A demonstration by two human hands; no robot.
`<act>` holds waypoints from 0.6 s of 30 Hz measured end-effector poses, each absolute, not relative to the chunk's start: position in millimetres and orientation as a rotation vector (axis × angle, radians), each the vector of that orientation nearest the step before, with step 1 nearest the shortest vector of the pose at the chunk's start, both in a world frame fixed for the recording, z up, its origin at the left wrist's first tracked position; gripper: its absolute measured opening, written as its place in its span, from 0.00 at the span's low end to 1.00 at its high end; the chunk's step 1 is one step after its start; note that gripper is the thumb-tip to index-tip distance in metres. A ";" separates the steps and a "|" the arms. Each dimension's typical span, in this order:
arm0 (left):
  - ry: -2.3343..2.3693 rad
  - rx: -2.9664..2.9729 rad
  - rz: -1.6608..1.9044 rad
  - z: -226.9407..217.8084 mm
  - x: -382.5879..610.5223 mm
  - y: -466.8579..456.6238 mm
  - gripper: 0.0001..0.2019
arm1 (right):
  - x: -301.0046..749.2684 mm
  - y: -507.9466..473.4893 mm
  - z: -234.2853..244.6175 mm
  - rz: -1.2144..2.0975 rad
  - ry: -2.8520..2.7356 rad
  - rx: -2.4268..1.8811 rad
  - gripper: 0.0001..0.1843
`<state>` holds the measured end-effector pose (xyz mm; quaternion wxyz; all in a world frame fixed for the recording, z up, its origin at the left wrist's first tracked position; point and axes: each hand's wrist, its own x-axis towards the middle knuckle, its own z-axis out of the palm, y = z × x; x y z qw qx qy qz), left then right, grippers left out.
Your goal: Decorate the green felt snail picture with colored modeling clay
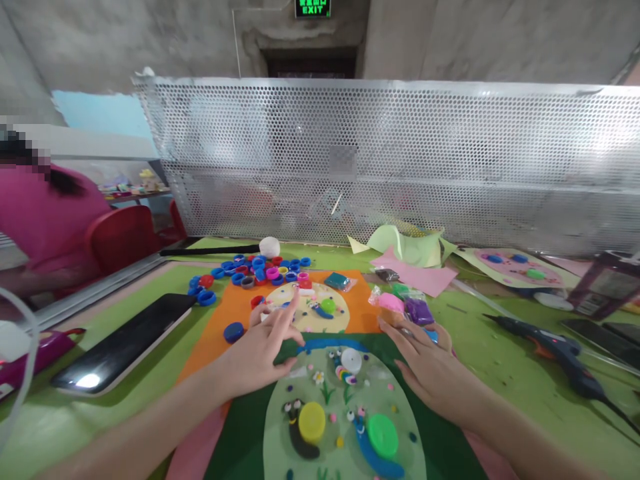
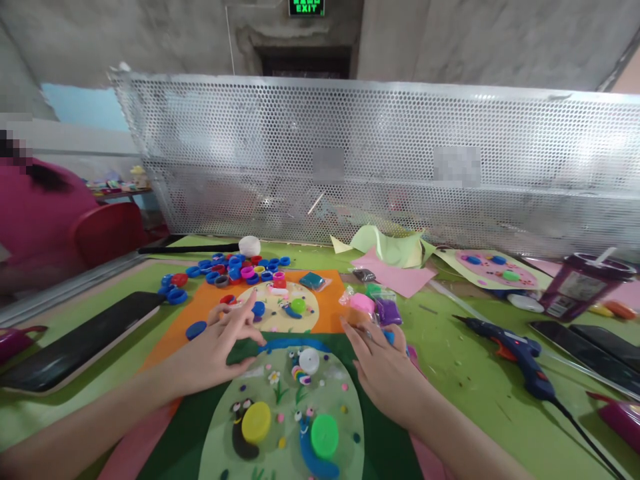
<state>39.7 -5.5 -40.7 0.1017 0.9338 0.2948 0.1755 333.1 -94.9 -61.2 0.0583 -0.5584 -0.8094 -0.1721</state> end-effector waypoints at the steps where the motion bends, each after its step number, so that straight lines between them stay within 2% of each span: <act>1: 0.850 2.759 0.503 -40.6 38.9 -5.2 0.47 | 333.1 -94.9 -61.3 -0.527 -2.454 -1.688 0.27; 5: 0.763 2.810 0.432 -41.4 37.5 -3.8 0.44 | 333.8 -94.5 -63.3 -0.548 -2.456 -1.673 0.27; 18: 0.606 3.096 0.469 -46.1 34.3 0.4 0.43 | 335.5 -93.4 -66.3 -0.579 -2.473 -1.661 0.27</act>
